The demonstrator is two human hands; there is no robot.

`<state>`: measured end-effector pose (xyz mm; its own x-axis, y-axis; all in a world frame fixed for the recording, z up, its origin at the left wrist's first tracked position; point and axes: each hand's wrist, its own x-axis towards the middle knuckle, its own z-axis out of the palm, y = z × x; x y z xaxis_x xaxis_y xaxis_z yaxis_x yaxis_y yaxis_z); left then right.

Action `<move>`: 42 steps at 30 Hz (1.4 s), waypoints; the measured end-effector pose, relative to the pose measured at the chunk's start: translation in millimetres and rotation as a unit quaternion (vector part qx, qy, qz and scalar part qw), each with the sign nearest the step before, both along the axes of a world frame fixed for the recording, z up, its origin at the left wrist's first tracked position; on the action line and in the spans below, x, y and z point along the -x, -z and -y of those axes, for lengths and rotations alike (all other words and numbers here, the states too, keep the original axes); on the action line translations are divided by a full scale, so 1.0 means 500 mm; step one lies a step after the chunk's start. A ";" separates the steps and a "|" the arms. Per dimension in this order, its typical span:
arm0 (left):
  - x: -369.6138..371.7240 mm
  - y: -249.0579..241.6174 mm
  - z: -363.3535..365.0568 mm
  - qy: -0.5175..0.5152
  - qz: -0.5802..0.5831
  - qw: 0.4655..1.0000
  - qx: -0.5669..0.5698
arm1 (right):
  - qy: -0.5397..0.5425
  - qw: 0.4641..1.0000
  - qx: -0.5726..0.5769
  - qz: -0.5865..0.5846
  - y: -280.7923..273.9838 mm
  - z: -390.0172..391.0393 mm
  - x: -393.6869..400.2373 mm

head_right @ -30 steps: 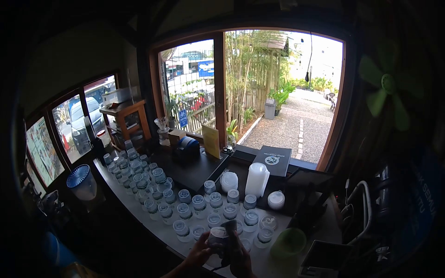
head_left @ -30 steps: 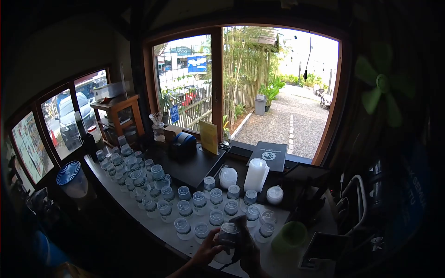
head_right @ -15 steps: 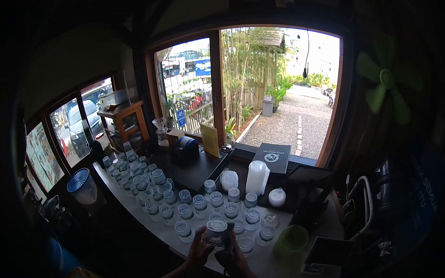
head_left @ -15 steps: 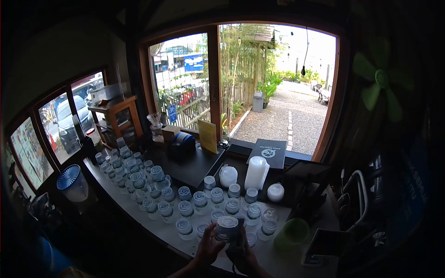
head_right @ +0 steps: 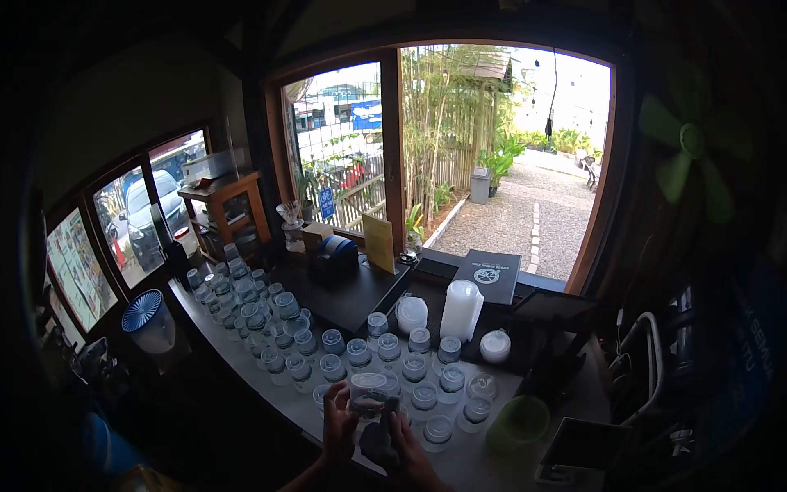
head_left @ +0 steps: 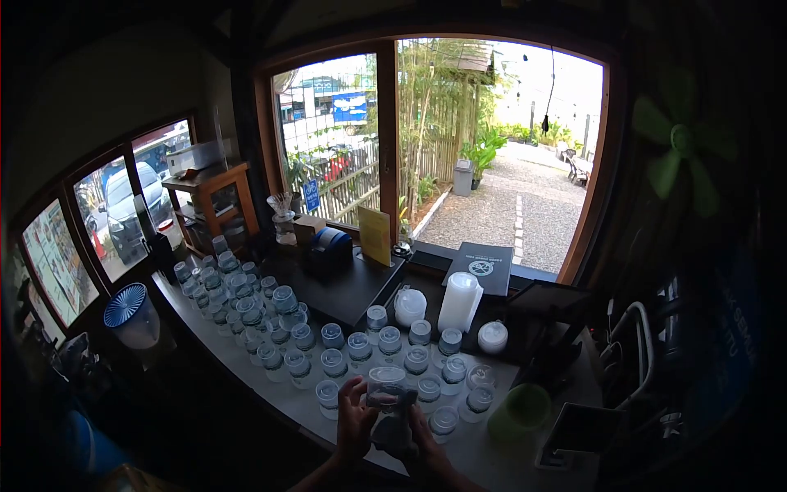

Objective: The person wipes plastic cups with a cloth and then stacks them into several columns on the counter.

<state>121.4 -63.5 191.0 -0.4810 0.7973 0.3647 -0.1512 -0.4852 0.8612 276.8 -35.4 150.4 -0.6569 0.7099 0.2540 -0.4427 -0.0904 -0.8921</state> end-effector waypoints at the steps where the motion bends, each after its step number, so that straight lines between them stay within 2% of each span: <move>1: 0.013 0.023 0.004 0.069 -0.033 0.997 0.000 | 0.026 0.998 -0.049 0.012 0.001 0.000 0.001; 2: 0.009 0.018 0.020 0.110 -0.077 0.990 0.036 | 0.034 0.998 -0.056 0.022 -0.012 -0.013 -0.009; 4: -0.002 0.012 0.039 0.170 -0.119 0.970 0.126 | 0.048 0.995 0.076 -0.050 -0.055 -0.031 -0.014; 7: -0.002 0.027 0.033 0.220 -0.144 0.949 0.173 | 0.064 0.988 0.085 -0.109 -0.065 -0.055 -0.030; 8: 0.004 0.045 0.024 0.226 -0.153 0.944 0.186 | 0.089 0.991 0.055 -0.087 -0.054 -0.049 -0.028; 10: 0.009 0.028 0.021 0.207 -0.238 0.941 0.119 | 0.139 0.989 -0.005 -0.041 -0.033 -0.031 -0.016; 11: 0.010 0.022 0.020 0.195 -0.278 0.937 0.086 | 0.144 0.987 0.017 -0.068 -0.047 -0.014 -0.013; 14: 0.016 0.035 0.005 0.172 -0.373 0.907 0.097 | 0.113 0.985 0.035 -0.127 -0.039 -0.026 -0.023; 15: 0.016 0.041 0.006 0.213 -0.337 0.912 0.099 | 0.134 0.990 -0.023 -0.050 -0.058 -0.032 -0.035; 16: 0.013 0.048 0.007 0.255 -0.300 0.914 0.102 | 0.179 0.982 0.004 -0.059 -0.076 -0.042 -0.033; 18: 0.000 0.040 0.014 0.318 -0.248 0.907 0.119 | 0.108 0.979 0.102 -0.141 -0.068 -0.071 -0.060; 20: -0.018 0.014 0.026 0.356 -0.220 0.896 0.150 | 0.165 0.981 0.075 -0.075 -0.079 -0.069 -0.073; 22: -0.016 0.031 0.016 0.381 -0.226 0.881 0.163 | 0.240 0.971 0.006 -0.015 -0.090 -0.055 -0.084; 23: -0.024 0.035 0.013 0.390 -0.208 0.880 0.175 | 0.279 0.958 0.050 -0.027 -0.076 -0.055 -0.086; 26: -0.047 0.045 0.000 0.418 -0.304 0.842 0.153 | 0.372 0.927 -0.005 -0.041 0.000 -0.091 -0.139; 28: -0.079 0.112 -0.008 0.399 -0.328 0.850 0.101 | 0.466 0.879 -0.036 0.100 -0.022 -0.101 -0.186; 30: -0.108 0.137 -0.010 0.325 -0.424 0.838 0.114 | 0.503 0.857 -0.008 0.106 -0.025 -0.105 -0.233; 32: -0.137 0.184 -0.025 0.294 -0.423 0.844 0.149 | 0.495 0.865 0.072 -0.032 -0.005 -0.114 -0.273; 36: -0.169 0.241 -0.058 0.246 -0.445 0.847 0.152 | 0.525 0.838 0.129 -0.069 -0.033 -0.085 -0.326; 39: -0.192 0.241 -0.065 0.197 -0.461 0.856 0.127 | 0.572 0.818 0.006 0.055 0.037 -0.100 -0.381; 41: -0.207 0.217 -0.061 0.156 -0.475 0.859 0.110 | 0.579 0.813 0.014 0.054 0.067 -0.097 -0.407; 42: -0.211 0.200 -0.055 0.132 -0.483 0.861 0.092 | 0.569 0.819 0.073 0.015 0.020 -0.078 -0.400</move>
<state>227.0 -36.1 90.9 0.1833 0.9190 0.3492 0.5948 -0.3865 0.7049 476.9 3.5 140.4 0.4461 0.8884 0.1081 -0.2925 0.2588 -0.9206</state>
